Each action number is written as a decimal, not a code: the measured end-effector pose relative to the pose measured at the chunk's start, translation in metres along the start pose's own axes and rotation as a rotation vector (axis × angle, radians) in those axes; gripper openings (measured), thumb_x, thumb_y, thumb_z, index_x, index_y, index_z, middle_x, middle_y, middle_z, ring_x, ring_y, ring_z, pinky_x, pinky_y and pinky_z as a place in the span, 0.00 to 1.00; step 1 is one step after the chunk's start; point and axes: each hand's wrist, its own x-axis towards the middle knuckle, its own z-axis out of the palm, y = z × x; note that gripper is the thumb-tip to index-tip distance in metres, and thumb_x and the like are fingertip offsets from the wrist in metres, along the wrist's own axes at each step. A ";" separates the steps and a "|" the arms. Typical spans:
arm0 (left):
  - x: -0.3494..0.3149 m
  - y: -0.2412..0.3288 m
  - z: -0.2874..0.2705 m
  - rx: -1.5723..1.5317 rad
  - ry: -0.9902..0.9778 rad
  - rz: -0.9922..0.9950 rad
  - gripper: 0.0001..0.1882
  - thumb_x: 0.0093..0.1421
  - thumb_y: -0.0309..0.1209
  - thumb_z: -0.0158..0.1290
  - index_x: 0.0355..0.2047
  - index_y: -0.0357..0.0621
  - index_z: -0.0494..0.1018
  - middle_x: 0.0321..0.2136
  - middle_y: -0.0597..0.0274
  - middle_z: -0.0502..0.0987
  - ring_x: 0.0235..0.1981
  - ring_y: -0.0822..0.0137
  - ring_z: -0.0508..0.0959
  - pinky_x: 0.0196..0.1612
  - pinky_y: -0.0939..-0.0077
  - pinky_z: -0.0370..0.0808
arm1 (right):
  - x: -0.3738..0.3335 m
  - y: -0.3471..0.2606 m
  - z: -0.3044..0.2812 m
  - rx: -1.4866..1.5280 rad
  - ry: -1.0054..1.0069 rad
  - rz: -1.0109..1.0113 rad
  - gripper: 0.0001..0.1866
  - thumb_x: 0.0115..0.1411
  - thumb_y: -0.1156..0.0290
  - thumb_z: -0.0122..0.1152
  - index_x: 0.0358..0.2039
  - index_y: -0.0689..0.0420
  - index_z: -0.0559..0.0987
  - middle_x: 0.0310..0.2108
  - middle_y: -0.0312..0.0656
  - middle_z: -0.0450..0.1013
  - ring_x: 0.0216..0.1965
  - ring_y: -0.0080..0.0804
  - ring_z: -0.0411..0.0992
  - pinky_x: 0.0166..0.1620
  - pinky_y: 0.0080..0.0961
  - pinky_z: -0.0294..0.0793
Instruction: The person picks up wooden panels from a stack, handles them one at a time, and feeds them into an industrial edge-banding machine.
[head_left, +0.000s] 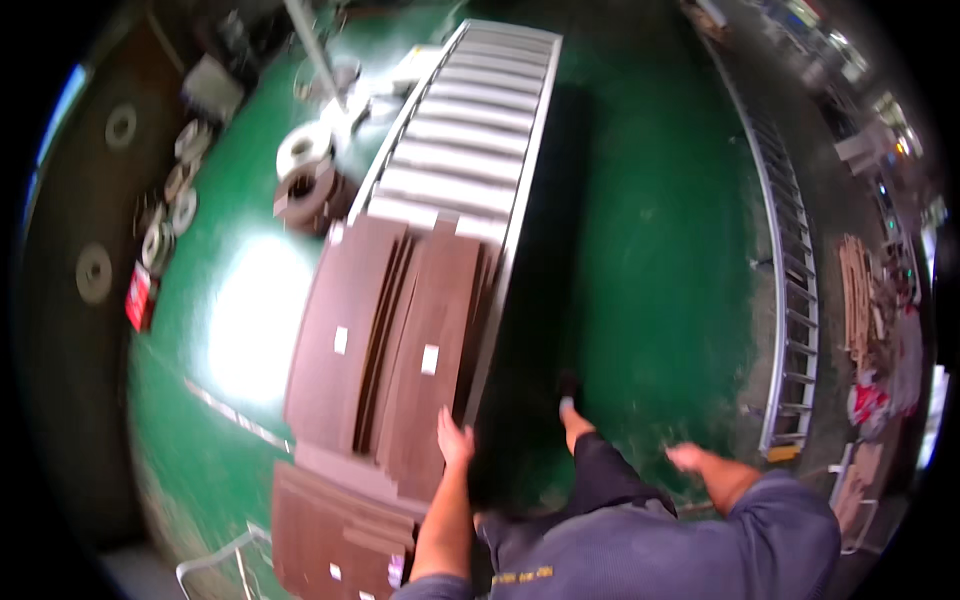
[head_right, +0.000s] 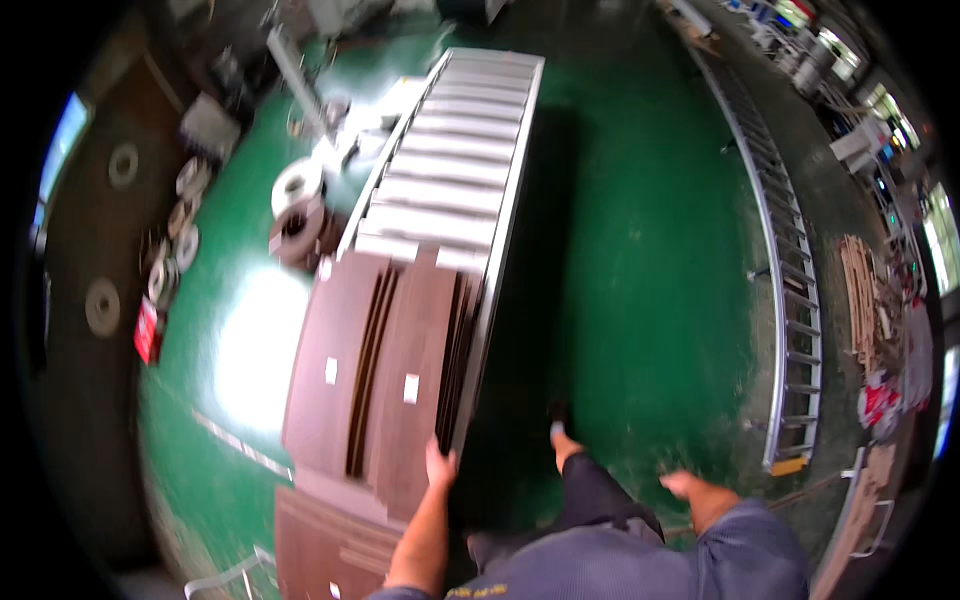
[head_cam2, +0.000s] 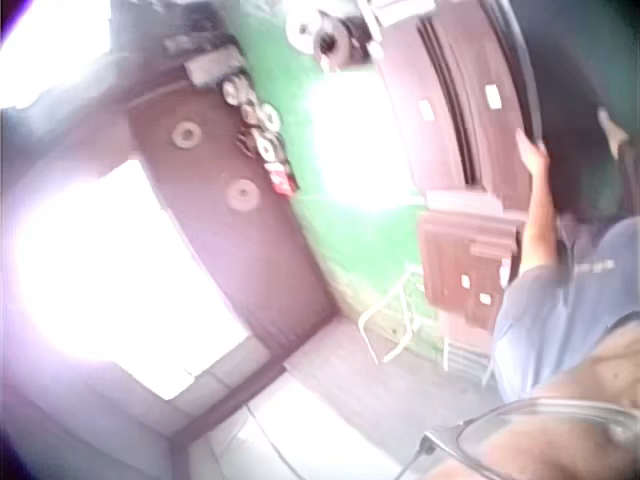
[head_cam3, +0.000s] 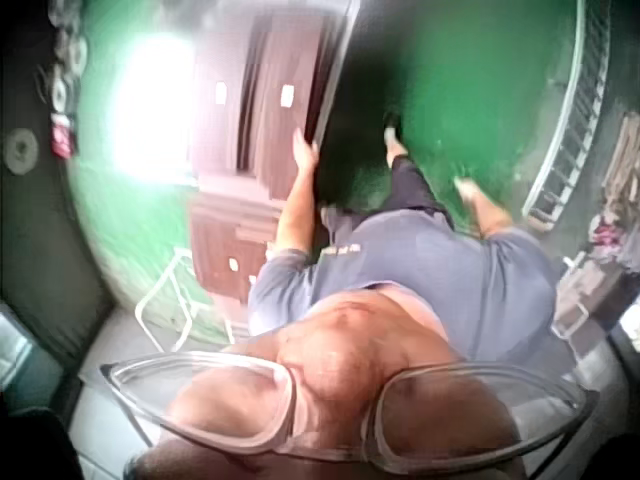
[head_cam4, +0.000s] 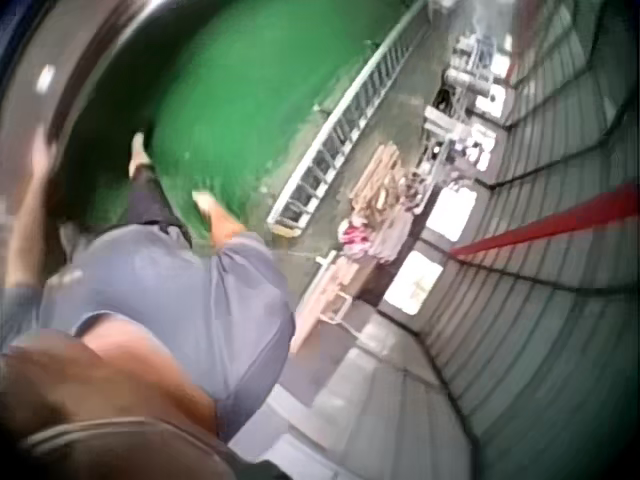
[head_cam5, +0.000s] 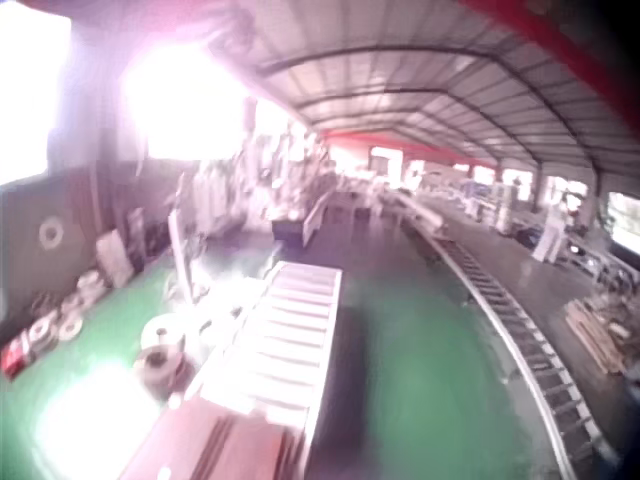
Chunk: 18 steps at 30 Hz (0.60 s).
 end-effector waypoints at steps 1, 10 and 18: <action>-0.012 -0.018 0.005 -0.035 -0.162 -0.123 0.26 0.54 0.30 0.56 0.53 0.38 0.66 0.47 0.45 0.71 0.49 0.50 0.71 0.53 0.59 0.68 | -0.003 0.032 0.030 -0.031 -0.068 0.070 0.26 0.62 0.47 0.52 0.32 0.61 0.80 0.28 0.44 0.75 0.28 0.38 0.72 0.37 0.37 0.73; 0.118 -0.006 0.055 -0.158 -0.586 0.073 0.08 0.57 0.33 0.52 0.24 0.45 0.73 0.21 0.60 0.74 0.21 0.67 0.75 0.25 0.70 0.73 | 0.183 -0.116 -0.074 1.213 0.110 -0.279 0.36 0.60 0.58 0.60 0.61 0.67 0.61 0.38 0.47 0.76 0.31 0.29 0.74 0.31 0.24 0.74; 0.329 0.203 0.058 -0.013 -0.559 -0.234 0.14 0.58 0.39 0.51 0.36 0.44 0.77 0.30 0.57 0.79 0.30 0.61 0.78 0.31 0.68 0.74 | 0.234 -0.272 -0.378 0.687 0.266 -0.740 0.27 0.61 0.54 0.57 0.50 0.64 0.74 0.40 0.47 0.78 0.36 0.29 0.77 0.43 0.29 0.75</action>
